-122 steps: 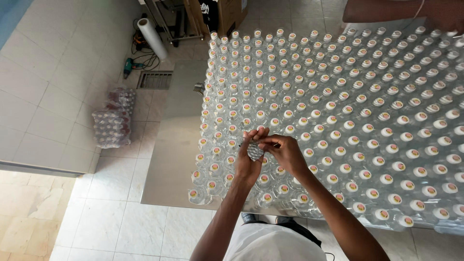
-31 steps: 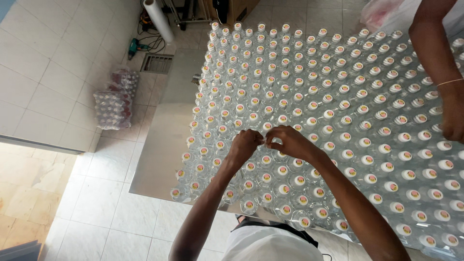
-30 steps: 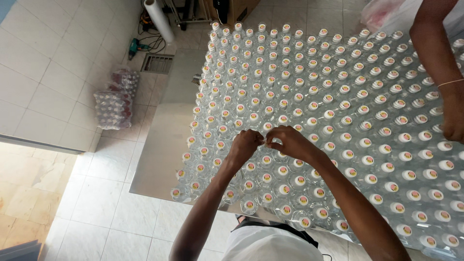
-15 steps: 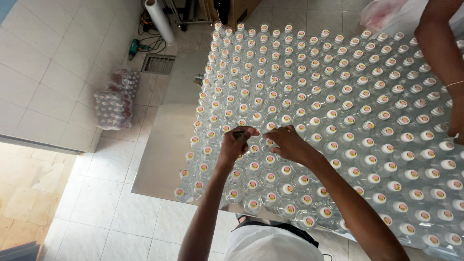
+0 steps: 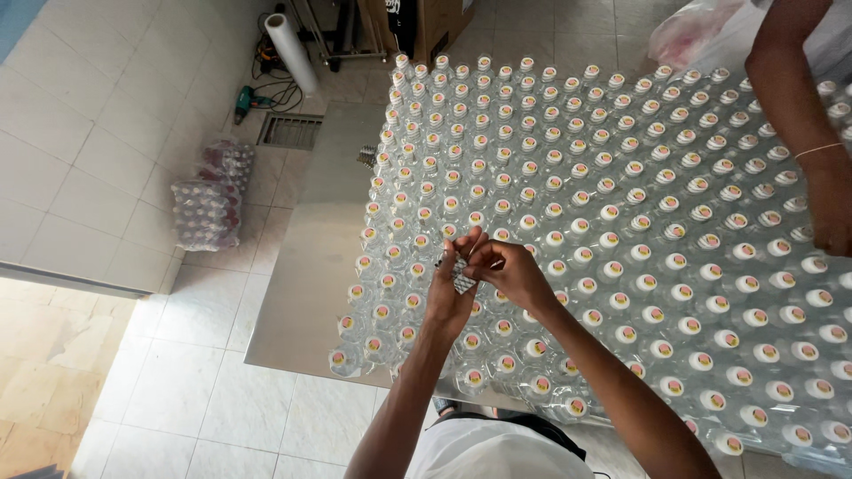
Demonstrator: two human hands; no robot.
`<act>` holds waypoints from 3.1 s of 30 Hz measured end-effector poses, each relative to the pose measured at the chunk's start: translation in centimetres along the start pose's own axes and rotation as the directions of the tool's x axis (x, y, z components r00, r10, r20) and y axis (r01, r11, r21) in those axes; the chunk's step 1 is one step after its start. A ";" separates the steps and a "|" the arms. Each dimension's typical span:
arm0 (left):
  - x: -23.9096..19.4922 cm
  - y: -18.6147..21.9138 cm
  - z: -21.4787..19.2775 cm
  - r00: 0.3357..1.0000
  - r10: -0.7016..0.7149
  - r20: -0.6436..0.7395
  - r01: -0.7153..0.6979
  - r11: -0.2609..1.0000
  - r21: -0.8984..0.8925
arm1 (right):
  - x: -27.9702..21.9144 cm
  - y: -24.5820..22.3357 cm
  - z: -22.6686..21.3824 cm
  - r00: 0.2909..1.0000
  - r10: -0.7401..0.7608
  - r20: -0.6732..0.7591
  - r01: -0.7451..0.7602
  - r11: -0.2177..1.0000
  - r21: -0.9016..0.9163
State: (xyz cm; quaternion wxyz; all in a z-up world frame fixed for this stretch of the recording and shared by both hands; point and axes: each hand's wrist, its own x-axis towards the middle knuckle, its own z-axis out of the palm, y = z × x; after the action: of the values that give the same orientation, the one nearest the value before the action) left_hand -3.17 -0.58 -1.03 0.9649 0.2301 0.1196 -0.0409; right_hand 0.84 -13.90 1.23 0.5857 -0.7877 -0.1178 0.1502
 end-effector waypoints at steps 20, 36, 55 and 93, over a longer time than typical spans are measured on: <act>-0.3 1.1 -0.5 0.999 0.044 -0.015 -0.045 0.996 -0.077 | 0.1 -2.9 -0.7 1.000 0.014 0.013 -0.014 1.000 0.024; 4.1 6.4 0.4 0.973 -0.223 0.054 0.067 0.502 0.862 | 5.3 -1.0 -5.3 0.912 -0.314 0.264 0.403 0.808 -0.430; 11.0 4.5 -2.4 0.993 -0.110 0.042 -0.077 -0.339 0.937 | 8.4 3.0 -5.9 0.926 -0.110 0.361 0.351 0.602 -0.717; 11.3 4.9 -2.4 0.950 -0.312 -0.011 -0.175 -0.561 0.809 | 8.2 4.3 -4.5 0.817 -0.246 0.522 0.569 0.488 -0.661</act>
State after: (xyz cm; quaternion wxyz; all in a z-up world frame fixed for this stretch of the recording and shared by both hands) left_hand 7.95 4.58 -3.77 0.2428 0.9375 -0.0981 -0.2292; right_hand 10.20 -16.11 -2.47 0.1587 -0.8686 -0.4632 0.0762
